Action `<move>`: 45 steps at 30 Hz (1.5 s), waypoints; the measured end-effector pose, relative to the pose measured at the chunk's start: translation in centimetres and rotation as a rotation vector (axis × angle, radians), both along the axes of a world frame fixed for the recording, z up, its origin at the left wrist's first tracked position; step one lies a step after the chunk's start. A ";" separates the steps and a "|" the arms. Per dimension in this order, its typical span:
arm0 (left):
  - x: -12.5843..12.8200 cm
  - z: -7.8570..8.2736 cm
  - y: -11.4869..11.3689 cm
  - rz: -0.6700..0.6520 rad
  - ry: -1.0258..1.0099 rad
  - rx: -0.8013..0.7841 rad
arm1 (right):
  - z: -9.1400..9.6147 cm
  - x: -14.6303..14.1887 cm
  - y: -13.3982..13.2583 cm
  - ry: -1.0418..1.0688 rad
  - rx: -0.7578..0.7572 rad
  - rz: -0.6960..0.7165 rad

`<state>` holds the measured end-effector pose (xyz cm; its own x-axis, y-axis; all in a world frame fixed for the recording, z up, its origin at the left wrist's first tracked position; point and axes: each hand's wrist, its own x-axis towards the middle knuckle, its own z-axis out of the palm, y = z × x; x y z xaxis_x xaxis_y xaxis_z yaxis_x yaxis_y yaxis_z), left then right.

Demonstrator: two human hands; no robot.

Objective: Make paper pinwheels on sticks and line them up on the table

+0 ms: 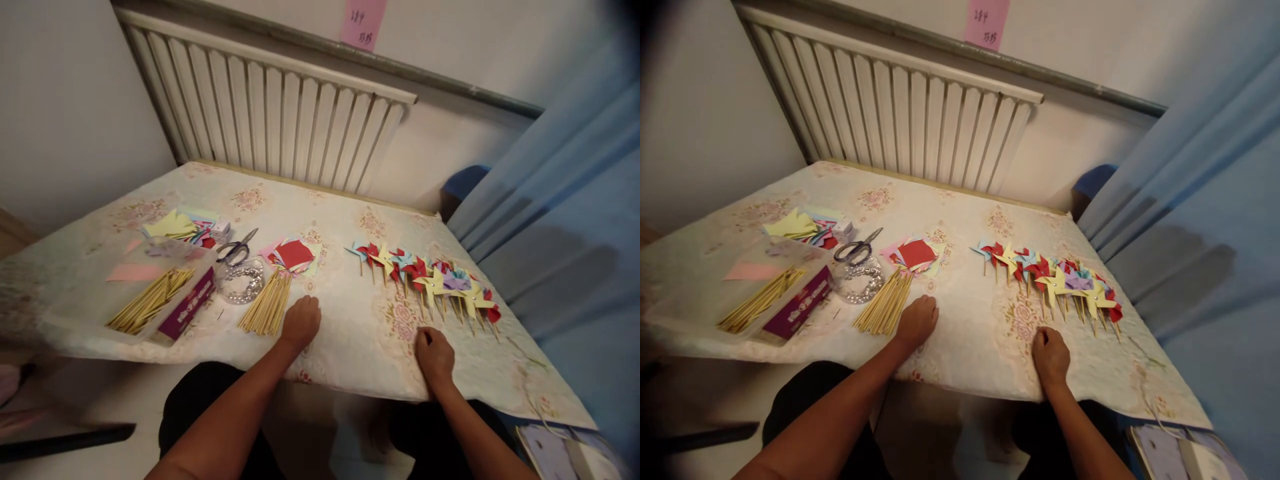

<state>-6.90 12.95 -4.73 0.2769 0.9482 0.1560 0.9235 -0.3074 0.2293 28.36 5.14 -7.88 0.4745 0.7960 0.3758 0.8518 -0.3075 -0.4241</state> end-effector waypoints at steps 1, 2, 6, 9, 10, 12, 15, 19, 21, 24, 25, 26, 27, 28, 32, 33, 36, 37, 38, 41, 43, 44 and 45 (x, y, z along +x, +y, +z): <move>0.0 -0.1 0.2 -0.004 -0.014 -0.007 | 0.0 -0.7 0.4 0.026 0.010 0.031; 0.0 -0.1 0.3 -0.006 -0.028 -0.013 | 0.2 -1.6 1.0 0.061 0.021 0.062; 0.5 0.1 0.5 -0.003 -0.072 -0.078 | 1.9 -7.2 5.1 0.212 0.050 0.185; 0.8 0.6 0.6 -0.002 -0.090 -0.135 | 4.1 -12.1 9.1 0.274 0.029 0.352; 0.8 0.7 0.7 -0.004 -0.097 -0.148 | 4.8 -13.7 10.5 0.261 0.020 0.426; 0.8 1.1 0.8 -0.009 -0.111 -0.176 | 6.2 -16.5 13.0 0.199 0.030 0.568; 0.6 1.5 1.0 -0.021 -0.135 -0.225 | 7.8 -20.3 16.1 0.116 0.044 0.770; 0.2 1.9 1.2 -0.041 -0.163 -0.268 | 9.0 -24.1 19.0 -0.078 0.016 0.938; 0.1 2.1 1.2 -0.047 -0.175 -0.272 | 9.3 -25.4 19.9 -0.194 -0.038 0.993; -0.2 2.4 1.1 -0.055 -0.185 -0.276 | 9.2 -26.6 21.0 -0.318 -0.114 1.052; -0.2 2.5 1.1 -0.061 -0.189 -0.281 | 9.1 -26.9 21.3 -0.343 -0.129 1.070; -0.3 2.6 1.1 -0.067 -0.194 -0.286 | 8.9 -27.1 21.6 -0.361 -0.138 1.089; -0.3 2.6 1.1 -0.072 -0.200 -0.290 | 8.7 -27.2 21.8 -0.374 -0.143 1.105; -0.4 2.7 1.1 -0.077 -0.205 -0.293 | 8.5 -27.3 22.0 -0.384 -0.148 1.116; -0.4 2.7 1.1 -0.078 -0.222 -0.295 | 7.5 -27.5 22.6 -0.418 -0.176 1.099; -0.4 2.7 1.2 -0.079 -0.224 -0.300 | 7.3 -27.6 22.8 -0.425 -0.182 1.087; -0.4 2.7 1.2 -0.082 -0.231 -0.315 | 7.0 -27.8 23.0 -0.440 -0.192 1.068; -0.4 2.7 1.2 -0.082 -0.233 -0.318 | 6.9 -27.8 23.0 -0.445 -0.193 1.063; -0.5 2.8 1.2 -0.081 -0.235 -0.319 | 6.9 -27.9 23.0 -0.451 -0.192 1.060; -0.5 3.0 1.3 -0.087 -0.234 -0.333 | 6.8 -28.1 23.0 -0.464 -0.194 1.053; -0.6 3.1 1.3 -0.093 -0.231 -0.345 | 6.6 -28.2 22.9 -0.462 -0.194 1.048; -0.5 3.1 1.3 -0.095 -0.231 -0.348 | 6.6 -28.2 22.9 -0.456 -0.193 1.044; -0.5 3.1 1.3 -0.095 -0.231 -0.348 | 6.5 -28.2 22.9 -0.447 -0.192 1.038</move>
<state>-7.44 14.24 -1.61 0.3607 0.9272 -0.1006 0.8073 -0.2564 0.5316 0.14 28.09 -1.37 -0.5903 0.7879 0.1755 0.7951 0.6051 -0.0420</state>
